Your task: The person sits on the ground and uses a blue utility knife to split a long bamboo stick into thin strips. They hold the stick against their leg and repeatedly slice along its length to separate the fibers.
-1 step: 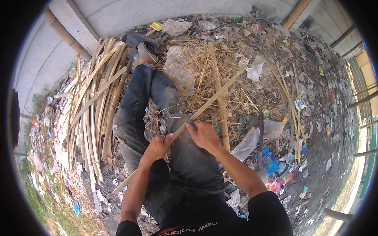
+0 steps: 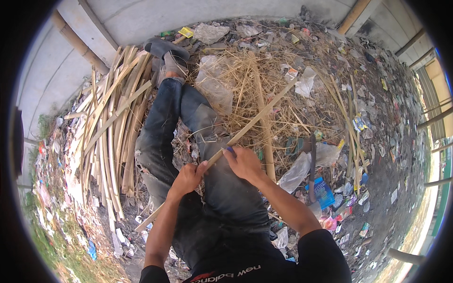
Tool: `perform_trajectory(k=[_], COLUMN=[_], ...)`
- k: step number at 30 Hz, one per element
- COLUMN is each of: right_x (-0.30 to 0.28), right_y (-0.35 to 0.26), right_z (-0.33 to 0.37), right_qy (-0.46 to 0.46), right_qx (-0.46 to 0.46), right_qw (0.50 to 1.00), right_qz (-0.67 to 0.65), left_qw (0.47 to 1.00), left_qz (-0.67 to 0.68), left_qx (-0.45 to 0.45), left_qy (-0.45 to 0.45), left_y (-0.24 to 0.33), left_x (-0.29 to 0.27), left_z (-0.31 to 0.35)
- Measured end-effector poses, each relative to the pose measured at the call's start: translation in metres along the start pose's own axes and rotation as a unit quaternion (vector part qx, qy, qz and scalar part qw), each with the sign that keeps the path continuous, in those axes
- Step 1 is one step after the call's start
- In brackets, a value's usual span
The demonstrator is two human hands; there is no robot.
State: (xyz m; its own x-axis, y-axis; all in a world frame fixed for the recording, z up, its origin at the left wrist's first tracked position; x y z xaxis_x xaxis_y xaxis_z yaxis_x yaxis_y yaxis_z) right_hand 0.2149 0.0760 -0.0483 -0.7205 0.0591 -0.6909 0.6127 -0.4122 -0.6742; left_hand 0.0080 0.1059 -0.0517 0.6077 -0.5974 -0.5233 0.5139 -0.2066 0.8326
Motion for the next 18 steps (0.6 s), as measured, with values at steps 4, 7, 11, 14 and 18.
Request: perform_trajectory(k=[4, 7, 11, 14, 18], right_x=[0.001, 0.001, 0.017, 0.02, -0.016], right_y=[-0.003, -0.004, 0.017, 0.033, 0.03], right_z=[-0.006, -0.008, -0.026, -0.027, -0.027], right_qy=[-0.035, -0.001, -0.164, -0.235, -0.055], right_qx=[0.025, 0.028, 0.059, 0.097, 0.098], right_qw=[0.999, 1.0, 0.976, 0.951, 0.986], right_qz=[0.016, -0.012, -0.131, -0.175, -0.123], left_qw=[0.998, 0.991, 0.997, 1.0, 1.0], left_qz=[-0.023, -0.071, -0.034, -0.008, 0.002], left_qx=[0.04, 0.091, 0.057, 0.005, -0.02], left_qy=[0.032, 0.062, 0.041, 0.015, 0.014], left_y=[0.008, 0.005, 0.001, -0.003, 0.0], left_x=[-0.002, 0.001, 0.007, 0.005, 0.001], left_z=[0.001, 0.004, -0.001, -0.001, 0.002])
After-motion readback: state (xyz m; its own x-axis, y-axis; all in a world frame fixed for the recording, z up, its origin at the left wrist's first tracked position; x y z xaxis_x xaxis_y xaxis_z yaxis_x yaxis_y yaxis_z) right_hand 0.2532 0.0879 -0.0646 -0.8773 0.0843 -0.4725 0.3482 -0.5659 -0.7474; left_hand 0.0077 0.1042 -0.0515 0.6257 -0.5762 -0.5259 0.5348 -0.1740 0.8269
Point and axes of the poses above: each hand's wrist, its own z-axis away from the middle knuckle, its own x-axis out of the palm, y = z × x, the point moved 10 cm from there along -z, towards the middle knuckle, and after that the axes turned 14 degrees about x, right-handed, at the moved point
